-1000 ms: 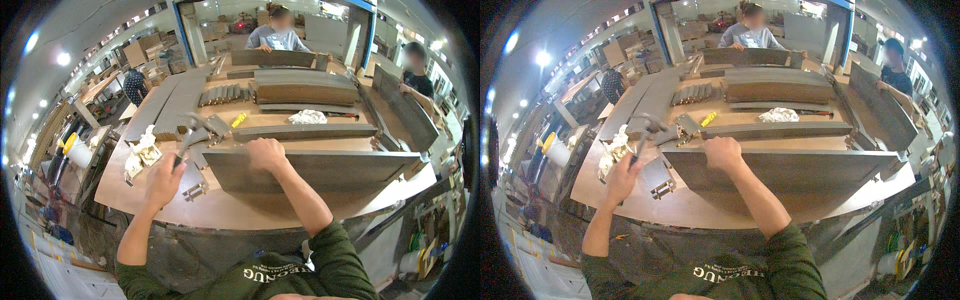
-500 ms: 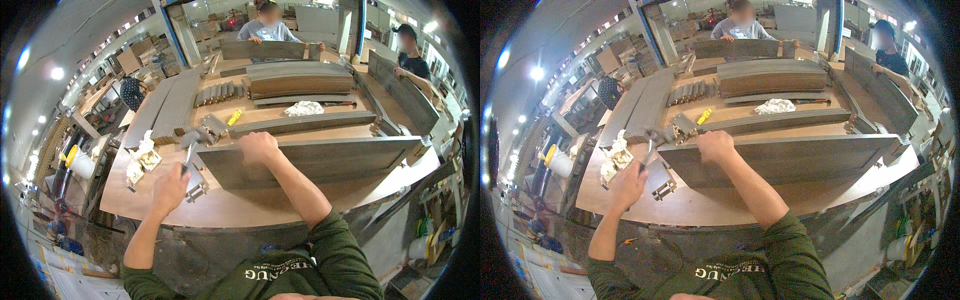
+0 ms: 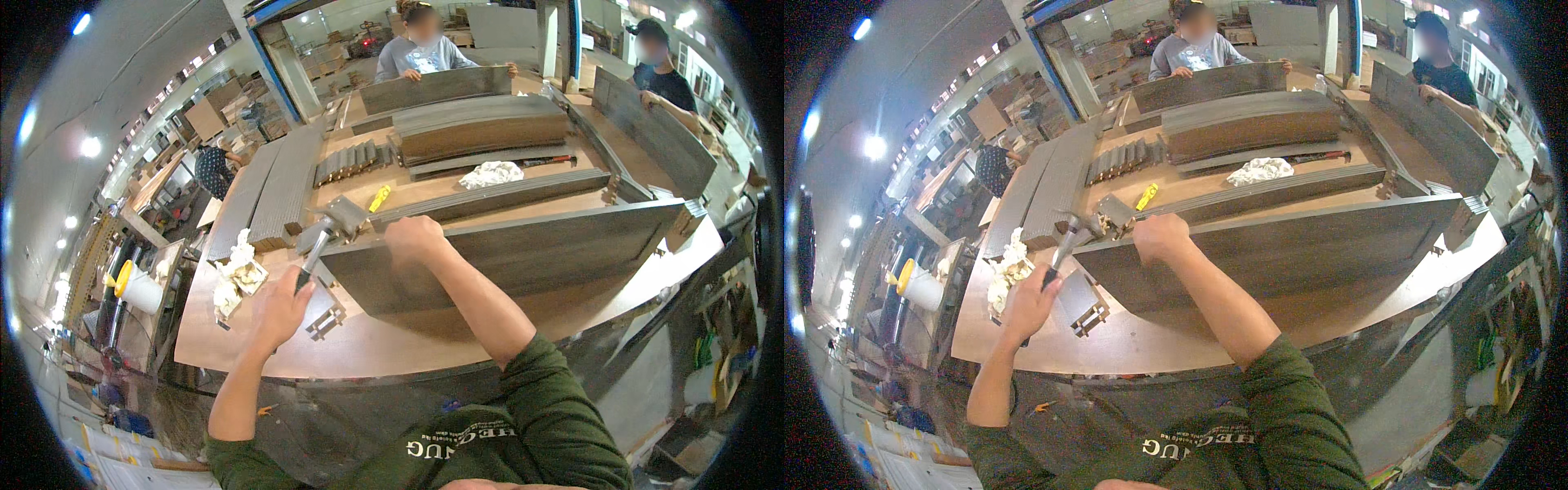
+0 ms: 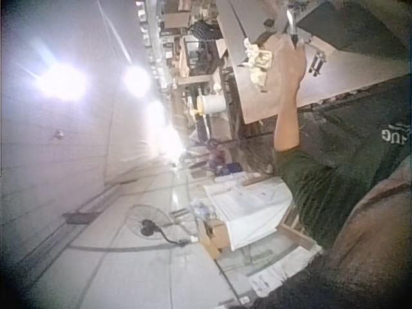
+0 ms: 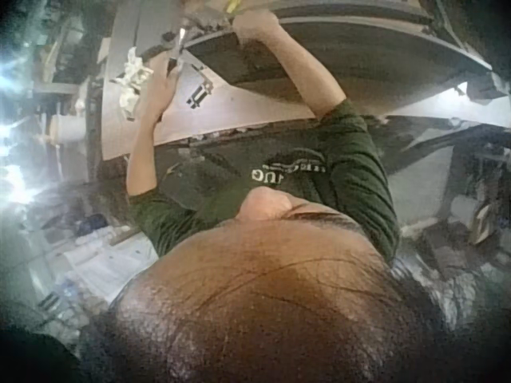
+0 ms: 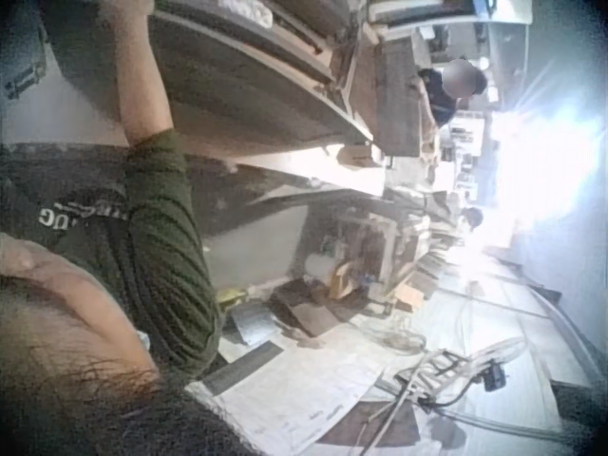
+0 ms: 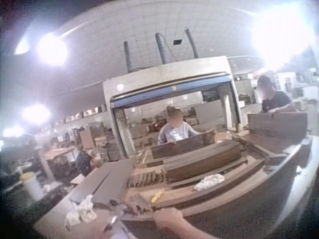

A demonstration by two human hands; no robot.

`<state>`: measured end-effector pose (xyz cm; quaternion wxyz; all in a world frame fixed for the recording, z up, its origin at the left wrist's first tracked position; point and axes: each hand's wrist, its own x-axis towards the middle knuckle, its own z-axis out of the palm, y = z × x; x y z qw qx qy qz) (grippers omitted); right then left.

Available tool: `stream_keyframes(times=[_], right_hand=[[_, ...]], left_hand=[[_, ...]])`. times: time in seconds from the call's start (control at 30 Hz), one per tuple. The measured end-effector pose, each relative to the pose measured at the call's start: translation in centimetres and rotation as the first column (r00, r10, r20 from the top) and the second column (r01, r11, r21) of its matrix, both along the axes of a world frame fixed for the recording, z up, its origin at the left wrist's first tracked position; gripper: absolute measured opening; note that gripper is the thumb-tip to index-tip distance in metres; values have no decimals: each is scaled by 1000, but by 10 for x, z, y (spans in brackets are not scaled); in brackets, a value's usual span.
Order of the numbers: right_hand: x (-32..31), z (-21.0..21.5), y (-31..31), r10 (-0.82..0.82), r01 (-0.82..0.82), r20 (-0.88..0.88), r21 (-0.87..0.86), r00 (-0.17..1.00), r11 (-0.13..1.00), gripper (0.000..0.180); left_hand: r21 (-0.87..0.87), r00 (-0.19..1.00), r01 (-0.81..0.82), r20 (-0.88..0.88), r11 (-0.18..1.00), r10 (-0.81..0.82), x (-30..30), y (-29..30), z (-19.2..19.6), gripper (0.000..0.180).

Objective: The person assembles large wooden furniture panels on a workbench by aligning sections, applying glue, and using a hammer and a cloth to join and clean the pieces alongside several other workers.

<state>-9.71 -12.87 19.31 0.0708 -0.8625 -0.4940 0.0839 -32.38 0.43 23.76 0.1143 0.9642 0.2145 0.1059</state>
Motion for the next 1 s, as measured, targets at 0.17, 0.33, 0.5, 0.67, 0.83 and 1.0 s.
stream_keyframes(times=[0.17,0.33,0.5,0.67,0.83,1.0], right_hand=[[-8,6,0,-6,6,-7,9,1000,1000,39],[2,-2,1,-5,5,23,35,1000,999,40],[-6,6,-1,5,-5,32,15,999,1000,42],[6,-9,0,42,-45,61,47,997,998,41],[35,-13,-12,123,-121,18,-112,992,986,41],[72,5,-88,-4,-20,-112,-211,994,977,52]], left_hand=[[94,993,-75,95,993,66,-2,-4,-15,25],[68,993,-58,-101,996,64,3,-11,5,27],[21,960,-34,280,999,26,1,-6,-1,31],[183,991,-19,-129,983,43,6,-9,-34,30],[168,993,-33,-109,985,52,4,-8,-37,29],[-5,999,12,-29,1000,-12,-8,3,-13,29]])
